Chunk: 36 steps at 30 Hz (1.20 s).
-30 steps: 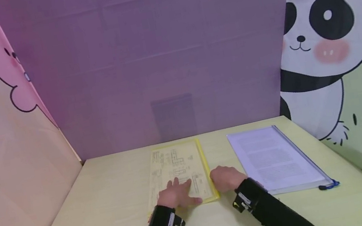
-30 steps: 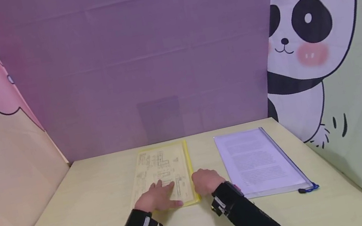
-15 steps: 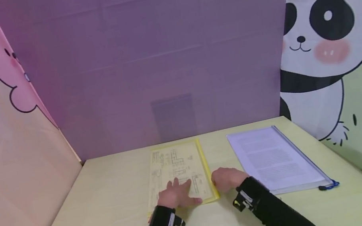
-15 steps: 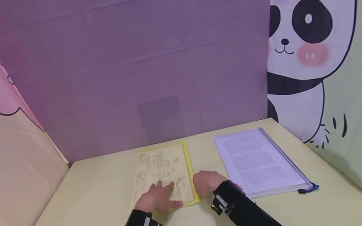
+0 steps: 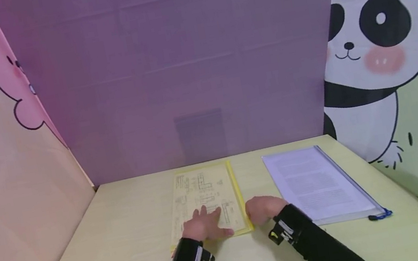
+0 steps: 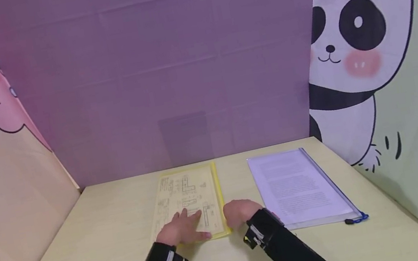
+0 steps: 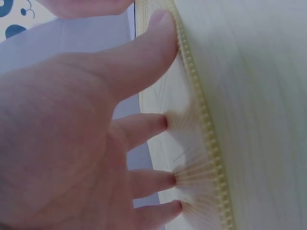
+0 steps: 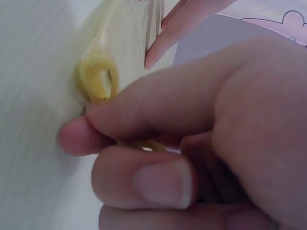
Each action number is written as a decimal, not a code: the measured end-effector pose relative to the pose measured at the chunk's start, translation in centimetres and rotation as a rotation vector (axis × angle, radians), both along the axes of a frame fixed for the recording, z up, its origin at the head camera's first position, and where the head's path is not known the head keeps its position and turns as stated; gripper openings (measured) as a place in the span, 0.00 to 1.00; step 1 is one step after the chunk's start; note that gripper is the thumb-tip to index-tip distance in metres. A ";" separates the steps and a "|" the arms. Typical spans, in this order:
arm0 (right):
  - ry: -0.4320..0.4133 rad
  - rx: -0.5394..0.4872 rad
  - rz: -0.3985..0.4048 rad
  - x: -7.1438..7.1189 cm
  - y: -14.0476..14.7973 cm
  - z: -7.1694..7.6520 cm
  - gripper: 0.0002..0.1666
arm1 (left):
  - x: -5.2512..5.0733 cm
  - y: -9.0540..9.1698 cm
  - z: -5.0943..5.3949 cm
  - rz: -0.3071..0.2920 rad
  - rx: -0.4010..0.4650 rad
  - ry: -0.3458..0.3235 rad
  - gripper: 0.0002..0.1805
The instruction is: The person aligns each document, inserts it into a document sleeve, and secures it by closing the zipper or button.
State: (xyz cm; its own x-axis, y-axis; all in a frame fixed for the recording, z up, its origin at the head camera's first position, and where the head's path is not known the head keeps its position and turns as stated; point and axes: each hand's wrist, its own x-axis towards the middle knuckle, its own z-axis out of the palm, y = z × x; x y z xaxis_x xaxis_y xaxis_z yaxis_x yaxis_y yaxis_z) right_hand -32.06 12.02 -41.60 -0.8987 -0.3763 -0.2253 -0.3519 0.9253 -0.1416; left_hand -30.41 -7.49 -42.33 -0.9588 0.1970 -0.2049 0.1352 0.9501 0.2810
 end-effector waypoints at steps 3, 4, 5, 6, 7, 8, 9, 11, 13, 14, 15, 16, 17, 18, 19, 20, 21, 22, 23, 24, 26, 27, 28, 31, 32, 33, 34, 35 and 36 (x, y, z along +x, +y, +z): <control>0.000 -0.001 -0.004 0.0 0.0 0.0 0.14 | 0.0 0.0 0.0 -0.006 0.005 0.006 0.46; 0.004 0.004 -0.007 0.0 -0.1 -0.1 0.14 | 0.0 0.1 0.0 -0.006 0.007 0.008 0.46; 0.011 0.004 -0.006 -0.1 -0.1 -0.1 0.13 | 0.0 0.1 0.0 -0.007 0.014 0.010 0.46; 0.017 0.003 -0.010 -0.1 -0.1 -0.2 0.13 | 0.0 0.1 -0.1 -0.012 0.020 0.019 0.46; 0.024 0.000 -0.012 -0.2 -0.1 -0.2 0.11 | 0.1 0.1 -0.2 -0.016 0.026 0.029 0.45; 0.030 -0.006 -0.015 -0.3 -0.1 -0.3 0.11 | 0.1 0.1 -0.3 -0.021 0.032 0.041 0.43; 0.038 -0.012 -0.020 -0.3 -0.1 -0.3 0.10 | 0.1 0.2 -0.4 -0.024 0.039 0.053 0.42; 0.046 -0.036 -0.024 -0.5 0.0 -0.5 0.09 | 0.0 0.3 -0.6 -0.030 0.043 0.083 0.40; 0.051 -0.062 -0.025 -0.5 0.0 -0.6 0.09 | 0.0 0.4 -0.7 -0.025 0.031 0.102 0.38; 0.051 -0.074 -0.024 -0.6 0.0 -0.6 0.09 | 0.0 0.4 -0.8 -0.019 0.029 0.105 0.37; 0.052 -0.083 -0.025 -0.6 0.0 -0.7 0.09 | 0.0 0.4 -0.8 -0.015 0.020 0.105 0.37; 0.055 -0.088 -0.022 -0.7 0.0 -0.7 0.09 | 0.0 0.4 -0.8 -0.011 0.015 0.102 0.38; 0.056 -0.096 -0.020 -0.7 0.0 -0.7 0.10 | 0.0 0.4 -0.7 -0.007 0.014 0.095 0.39; 0.060 -0.096 -0.018 -0.8 0.0 -0.7 0.10 | 0.0 0.4 -0.7 -0.004 0.014 0.087 0.40; 0.063 -0.098 -0.017 -0.8 0.0 -0.8 0.10 | 0.0 0.3 -0.7 -0.002 0.016 0.078 0.41; 0.067 -0.099 -0.015 -0.8 0.0 -0.7 0.10 | -0.1 0.3 -0.6 0.000 0.018 0.070 0.42; 0.073 -0.100 -0.013 -0.9 0.0 -0.7 0.10 | -0.1 0.3 -0.6 0.002 0.017 0.065 0.43; 0.079 -0.098 -0.010 -0.9 0.0 -0.7 0.10 | -0.1 0.2 -0.5 0.005 0.020 0.061 0.43; 0.084 -0.096 -0.009 -0.9 -0.1 -0.7 0.10 | -0.1 0.2 -0.5 0.008 0.021 0.059 0.43; 0.090 -0.092 -0.007 -0.9 -0.1 -0.7 0.10 | -0.1 0.2 -0.5 0.011 0.019 0.059 0.43; 0.099 -0.088 -0.003 -0.9 -0.1 -0.7 0.10 | -0.1 0.2 -0.4 0.016 0.015 0.061 0.42; 0.101 -0.086 -0.003 -0.9 -0.1 -0.8 0.10 | -0.1 0.3 -0.4 0.018 0.014 0.064 0.41; 0.104 -0.082 -0.002 -0.9 -0.1 -0.8 0.10 | -0.1 0.3 -0.4 0.020 0.014 0.065 0.41; 0.099 -0.082 -0.004 -0.8 -0.1 -0.8 0.10 | -0.1 0.3 -0.4 0.021 0.011 0.068 0.41; 0.096 -0.082 -0.004 -0.8 0.0 -0.8 0.10 | -0.1 0.4 -0.4 0.021 0.010 0.069 0.41; 0.094 -0.079 -0.004 -0.8 0.0 -0.8 0.10 | 0.0 0.4 -0.4 0.021 0.009 0.069 0.41; 0.091 -0.078 -0.004 -0.8 0.0 -0.7 0.10 | 0.0 0.4 -0.4 0.021 0.010 0.069 0.41; 0.088 -0.077 -0.003 -0.8 0.0 -0.7 0.10 | 0.0 0.4 -0.4 0.021 0.009 0.069 0.41; 0.085 -0.076 -0.002 -0.7 0.0 -0.7 0.10 | 0.0 0.4 -0.4 0.022 0.009 0.068 0.41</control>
